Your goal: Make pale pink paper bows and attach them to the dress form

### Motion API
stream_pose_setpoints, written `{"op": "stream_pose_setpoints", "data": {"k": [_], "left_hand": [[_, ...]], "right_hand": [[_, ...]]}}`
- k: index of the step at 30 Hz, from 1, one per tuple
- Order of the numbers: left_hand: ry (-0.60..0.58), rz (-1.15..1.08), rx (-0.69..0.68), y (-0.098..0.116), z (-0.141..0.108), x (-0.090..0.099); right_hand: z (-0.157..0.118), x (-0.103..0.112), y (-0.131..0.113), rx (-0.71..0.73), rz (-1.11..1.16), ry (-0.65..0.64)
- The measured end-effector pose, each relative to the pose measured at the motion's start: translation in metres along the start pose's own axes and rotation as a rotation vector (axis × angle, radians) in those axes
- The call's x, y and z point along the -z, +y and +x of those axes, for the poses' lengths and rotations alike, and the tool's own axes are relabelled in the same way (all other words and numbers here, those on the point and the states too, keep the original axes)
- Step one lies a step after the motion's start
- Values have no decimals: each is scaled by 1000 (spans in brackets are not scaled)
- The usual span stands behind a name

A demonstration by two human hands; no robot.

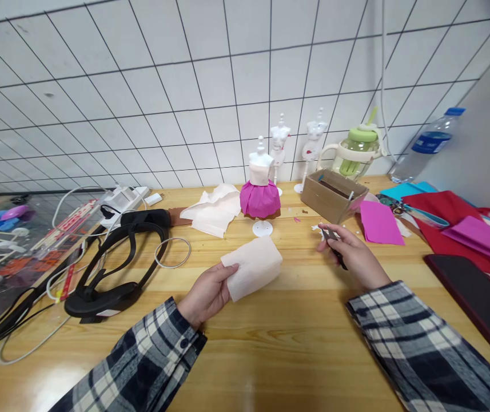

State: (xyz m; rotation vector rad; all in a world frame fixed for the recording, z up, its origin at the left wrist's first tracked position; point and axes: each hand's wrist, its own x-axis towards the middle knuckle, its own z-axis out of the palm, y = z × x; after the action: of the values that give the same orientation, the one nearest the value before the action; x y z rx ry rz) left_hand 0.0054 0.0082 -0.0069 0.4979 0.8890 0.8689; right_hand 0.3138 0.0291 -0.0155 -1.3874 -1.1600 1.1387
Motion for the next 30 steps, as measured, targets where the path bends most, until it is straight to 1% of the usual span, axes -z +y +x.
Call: {"op": "stream_pose_setpoints", "data": {"k": [2, 6, 8, 10, 14, 17, 21, 23, 25, 30], "left_hand": [[3, 0, -2, 0, 0, 0], [7, 2, -5, 0, 1, 0], [8, 8, -5, 0, 1, 0], [11, 13, -7, 0, 1, 0], [5, 5, -14, -1, 2, 2], [4, 10, -7, -1, 2, 2], [1, 11, -11, 0, 2, 1], [7, 7, -9, 0, 2, 0], [16, 6, -6, 1, 1, -1], [14, 1, -4, 0, 2, 0]], "right_hand": [[0, 1, -2, -12, -34, 17], [-2, 1, -5, -42, -135, -80], [-3, 1, -5, -29, -196, -92], [-3, 1, -2, -5, -286, -71], [-1, 4, 5, 72, -586, 1], [-1, 4, 7, 73, -744, 9], [-1, 2, 6, 120, -737, 64], [-2, 2, 5, 119, -738, 82], [-2, 2, 3, 112, -746, 60], [-5, 1, -2, 159, -736, -37]]}}
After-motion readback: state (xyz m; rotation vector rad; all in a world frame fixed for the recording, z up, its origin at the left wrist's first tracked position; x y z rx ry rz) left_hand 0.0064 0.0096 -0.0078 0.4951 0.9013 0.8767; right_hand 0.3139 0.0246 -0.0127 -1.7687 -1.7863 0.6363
